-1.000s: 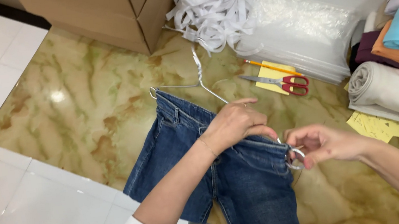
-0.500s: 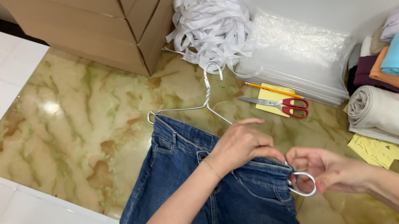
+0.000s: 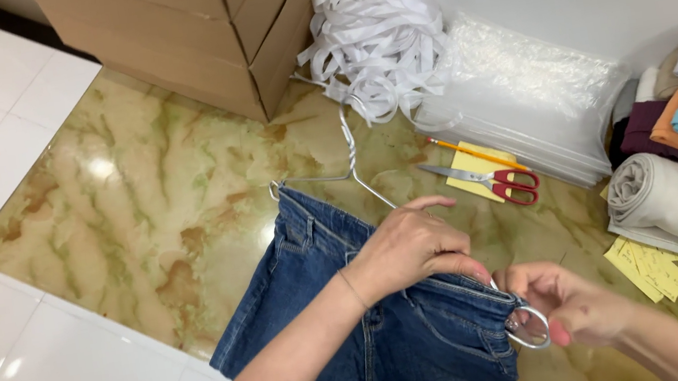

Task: The person takes an orange t-shirt from a hanger, lays it on a table, and folds it into a compact rectangle before stacking it. They repeat this process with a light blue polo shirt. Finally, they take a pair of jeans from a hanger, lay them on the table, and fold them neatly.

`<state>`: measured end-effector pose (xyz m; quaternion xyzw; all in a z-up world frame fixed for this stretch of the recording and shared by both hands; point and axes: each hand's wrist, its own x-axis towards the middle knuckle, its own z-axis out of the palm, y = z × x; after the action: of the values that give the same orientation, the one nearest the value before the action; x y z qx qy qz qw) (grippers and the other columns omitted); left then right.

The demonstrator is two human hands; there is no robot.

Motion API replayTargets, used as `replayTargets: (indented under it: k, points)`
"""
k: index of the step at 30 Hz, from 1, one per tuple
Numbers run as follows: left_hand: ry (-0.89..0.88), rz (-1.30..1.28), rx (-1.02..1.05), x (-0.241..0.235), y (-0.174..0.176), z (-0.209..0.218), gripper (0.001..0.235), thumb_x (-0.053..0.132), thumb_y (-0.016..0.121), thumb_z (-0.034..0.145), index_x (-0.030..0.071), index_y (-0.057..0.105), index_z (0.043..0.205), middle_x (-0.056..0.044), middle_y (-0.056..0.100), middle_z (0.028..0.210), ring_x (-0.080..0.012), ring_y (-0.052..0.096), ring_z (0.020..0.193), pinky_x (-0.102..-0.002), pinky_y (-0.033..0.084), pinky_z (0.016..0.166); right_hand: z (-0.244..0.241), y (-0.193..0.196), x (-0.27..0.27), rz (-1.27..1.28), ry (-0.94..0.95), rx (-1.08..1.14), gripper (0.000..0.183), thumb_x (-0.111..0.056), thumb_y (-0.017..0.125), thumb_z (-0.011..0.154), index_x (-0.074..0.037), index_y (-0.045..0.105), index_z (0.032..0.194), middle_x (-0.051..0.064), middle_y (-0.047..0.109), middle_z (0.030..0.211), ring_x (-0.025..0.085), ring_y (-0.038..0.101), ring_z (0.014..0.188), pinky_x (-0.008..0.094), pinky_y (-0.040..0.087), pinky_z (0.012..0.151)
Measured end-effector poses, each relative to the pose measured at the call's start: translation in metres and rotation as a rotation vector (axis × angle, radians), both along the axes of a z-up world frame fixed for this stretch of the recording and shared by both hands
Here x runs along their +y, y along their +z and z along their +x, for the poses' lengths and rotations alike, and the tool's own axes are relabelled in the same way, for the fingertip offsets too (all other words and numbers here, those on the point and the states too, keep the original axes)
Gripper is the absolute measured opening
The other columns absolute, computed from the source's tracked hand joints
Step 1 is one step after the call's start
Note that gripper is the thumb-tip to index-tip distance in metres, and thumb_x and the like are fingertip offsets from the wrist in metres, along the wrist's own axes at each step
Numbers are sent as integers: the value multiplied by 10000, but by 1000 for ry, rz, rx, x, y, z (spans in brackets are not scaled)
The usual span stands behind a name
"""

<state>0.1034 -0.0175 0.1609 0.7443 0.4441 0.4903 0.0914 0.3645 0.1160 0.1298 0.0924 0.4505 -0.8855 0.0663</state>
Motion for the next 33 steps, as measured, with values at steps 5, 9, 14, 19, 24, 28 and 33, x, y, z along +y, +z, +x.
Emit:
replayTargets:
  k: [5, 9, 14, 19, 24, 28, 33]
  points:
    - [14, 2, 1, -16, 6, -3, 443, 475, 587, 932, 133, 499, 664, 37, 486, 566, -158, 562, 500, -454, 448, 1175, -8, 33, -14, 39, -12, -77, 425, -114, 1041, 715, -13, 643, 828, 135, 585, 803, 232, 532, 647, 367, 398, 573]
    - [28, 12, 22, -26, 1, 0, 463, 493, 584, 921, 128, 455, 666, 25, 430, 557, -173, 554, 507, -461, 425, 1206, -11, 45, -21, 187, 44, -92, 395, -163, 1015, 748, -8, 654, 793, 152, 677, 821, 265, 614, 742, 385, 451, 665]
    - [2, -28, 16, -24, -6, 8, 484, 518, 574, 912, 130, 453, 649, 9, 446, 519, -194, 550, 488, -465, 395, 1215, -5, 42, -4, 146, 192, -233, 497, -160, 1046, 706, 28, 665, 964, 147, 741, 901, 220, 670, 802, 332, 498, 700]
    - [0, -18, 11, -16, -11, 14, 478, 491, 612, 914, 136, 446, 641, 14, 484, 531, -197, 532, 495, -459, 403, 1204, -8, 51, 6, 120, 272, -318, 528, -160, 1030, 708, 27, 663, 1039, 124, 743, 952, 184, 668, 831, 308, 486, 694]
    - [336, -40, 118, 0, -17, 3, 552, 597, 545, 895, 137, 602, 596, 5, 606, 527, -180, 632, 506, -471, 472, 1141, -13, 56, 38, 602, -126, -277, 291, 92, 823, 799, -15, 724, 1051, 168, 836, 1085, 280, 777, 908, 430, 632, 763]
    - [605, -15, 236, 24, -23, 10, 513, 639, 595, 875, 198, 772, 683, -35, 623, 499, -233, 659, 523, -455, 543, 1041, -23, 58, 10, 1052, -423, -245, 451, 6, 845, 766, -47, 657, 1173, 79, 740, 1160, 197, 755, 981, 313, 624, 989]
    - [513, -371, 305, 3, -11, 11, 593, 733, 483, 912, 227, 683, 676, -43, 711, 632, -334, 719, 685, -459, 507, 577, 8, 52, 4, 798, -636, -253, 294, -6, 671, 927, -4, 641, 1220, 140, 721, 1199, 246, 714, 1067, 415, 621, 948]
